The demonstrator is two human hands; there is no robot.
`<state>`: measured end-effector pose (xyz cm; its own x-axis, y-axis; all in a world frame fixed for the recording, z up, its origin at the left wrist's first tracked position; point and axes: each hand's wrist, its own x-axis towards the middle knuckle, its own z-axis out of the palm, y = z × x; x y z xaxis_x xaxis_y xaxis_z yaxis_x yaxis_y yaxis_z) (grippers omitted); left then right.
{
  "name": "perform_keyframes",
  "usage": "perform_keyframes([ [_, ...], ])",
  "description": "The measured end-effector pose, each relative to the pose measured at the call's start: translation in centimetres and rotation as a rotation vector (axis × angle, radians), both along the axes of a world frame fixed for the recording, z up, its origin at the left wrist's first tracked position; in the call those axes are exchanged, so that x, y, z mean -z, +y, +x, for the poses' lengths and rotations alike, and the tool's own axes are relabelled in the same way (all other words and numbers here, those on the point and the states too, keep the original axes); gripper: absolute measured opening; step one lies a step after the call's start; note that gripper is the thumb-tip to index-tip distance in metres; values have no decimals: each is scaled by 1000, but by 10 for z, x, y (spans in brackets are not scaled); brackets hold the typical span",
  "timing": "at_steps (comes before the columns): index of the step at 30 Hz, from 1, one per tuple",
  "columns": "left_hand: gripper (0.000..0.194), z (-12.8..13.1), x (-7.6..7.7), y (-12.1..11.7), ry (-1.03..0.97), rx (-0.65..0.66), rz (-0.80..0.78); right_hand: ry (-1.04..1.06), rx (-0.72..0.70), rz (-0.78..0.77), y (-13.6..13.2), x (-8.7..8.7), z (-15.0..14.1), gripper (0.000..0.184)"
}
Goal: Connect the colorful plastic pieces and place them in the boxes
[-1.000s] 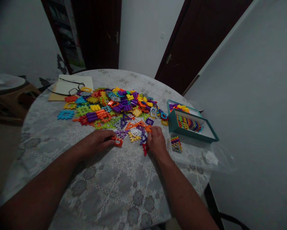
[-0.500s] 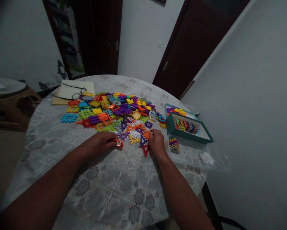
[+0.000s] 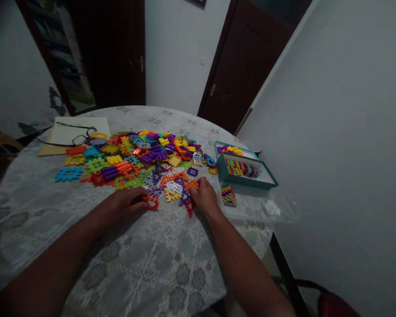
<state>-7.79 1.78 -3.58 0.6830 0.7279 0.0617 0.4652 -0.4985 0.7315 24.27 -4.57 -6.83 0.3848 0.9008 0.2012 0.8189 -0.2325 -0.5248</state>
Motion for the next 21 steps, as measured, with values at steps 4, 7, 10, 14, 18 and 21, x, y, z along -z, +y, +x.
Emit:
perform_keyframes([
  [4,28,0,3,5,32,21,29,151,-55,217,-2,-7,0,18],
  [7,33,2,4,6,31,33,39,111,-128,398,-6,-15,-8,19],
  [10,39,4,2,5,29,50,29,69,-333,421,-11,-17,-28,24],
  [14,40,6,0,2,16,36,16,21,-574,281,-15,-11,-58,30],
  [18,37,7,2,3,16,21,16,-32,-652,168,-18,-8,-71,26],
  [21,34,8,2,2,31,6,20,-18,-754,188,-21,-8,-73,32],
])
